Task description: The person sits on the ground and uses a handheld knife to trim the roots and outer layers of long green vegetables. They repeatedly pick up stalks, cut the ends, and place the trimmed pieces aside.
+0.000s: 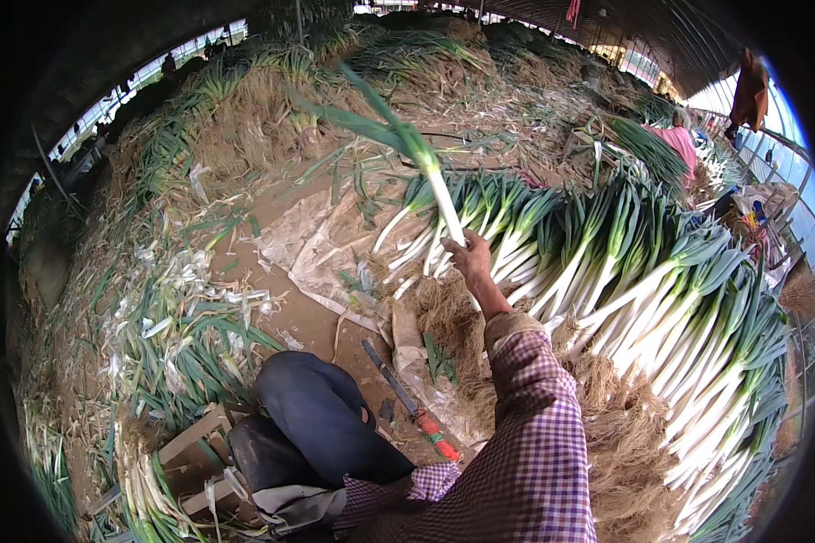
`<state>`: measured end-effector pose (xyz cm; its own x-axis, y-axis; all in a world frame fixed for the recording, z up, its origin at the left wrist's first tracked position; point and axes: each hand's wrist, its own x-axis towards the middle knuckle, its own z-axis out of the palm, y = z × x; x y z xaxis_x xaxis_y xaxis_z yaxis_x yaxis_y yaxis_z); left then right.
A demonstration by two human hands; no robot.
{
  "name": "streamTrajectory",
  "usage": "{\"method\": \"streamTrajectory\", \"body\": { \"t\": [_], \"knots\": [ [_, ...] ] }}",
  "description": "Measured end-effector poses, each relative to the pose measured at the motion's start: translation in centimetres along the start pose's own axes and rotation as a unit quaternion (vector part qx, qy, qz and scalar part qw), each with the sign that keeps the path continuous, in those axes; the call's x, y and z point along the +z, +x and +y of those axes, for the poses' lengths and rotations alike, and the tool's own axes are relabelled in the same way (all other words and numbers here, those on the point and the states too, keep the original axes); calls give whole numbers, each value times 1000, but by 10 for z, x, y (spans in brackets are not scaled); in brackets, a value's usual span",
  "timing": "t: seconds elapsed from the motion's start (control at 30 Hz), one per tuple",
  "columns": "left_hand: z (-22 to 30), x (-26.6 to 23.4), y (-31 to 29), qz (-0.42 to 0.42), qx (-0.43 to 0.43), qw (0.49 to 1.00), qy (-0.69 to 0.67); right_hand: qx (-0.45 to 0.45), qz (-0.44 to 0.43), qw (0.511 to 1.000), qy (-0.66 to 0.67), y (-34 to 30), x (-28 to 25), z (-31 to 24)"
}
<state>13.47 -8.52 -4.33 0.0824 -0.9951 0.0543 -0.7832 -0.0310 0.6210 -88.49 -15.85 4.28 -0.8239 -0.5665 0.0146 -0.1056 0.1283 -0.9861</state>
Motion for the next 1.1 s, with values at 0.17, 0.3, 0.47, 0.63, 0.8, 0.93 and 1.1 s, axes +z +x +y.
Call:
{"method": "streamTrajectory", "body": {
  "t": [0.17,0.3,0.47,0.63,0.8,0.93,1.1],
  "knots": [
    [-31,43,10,-167,-136,969,-125,84,108,989,-62,0,-30,93],
    [-12,66,0,-197,-168,965,-30,36,-68,993,93,-97,49,31],
    [0,86,7,-210,-167,963,-40,-159,-368,911,99,-268,113,-71],
    [118,87,60,-35,-123,946,-297,-215,-681,697,-69,-388,143,-29],
    [298,64,91,68,0,908,-413,-286,-701,624,-192,-426,153,16],
    [244,96,46,76,-27,947,-311,-321,-753,528,-227,-440,168,-34],
    [207,138,-34,81,-134,955,-253,-318,-728,558,-240,-447,168,-37]
  ]
}}
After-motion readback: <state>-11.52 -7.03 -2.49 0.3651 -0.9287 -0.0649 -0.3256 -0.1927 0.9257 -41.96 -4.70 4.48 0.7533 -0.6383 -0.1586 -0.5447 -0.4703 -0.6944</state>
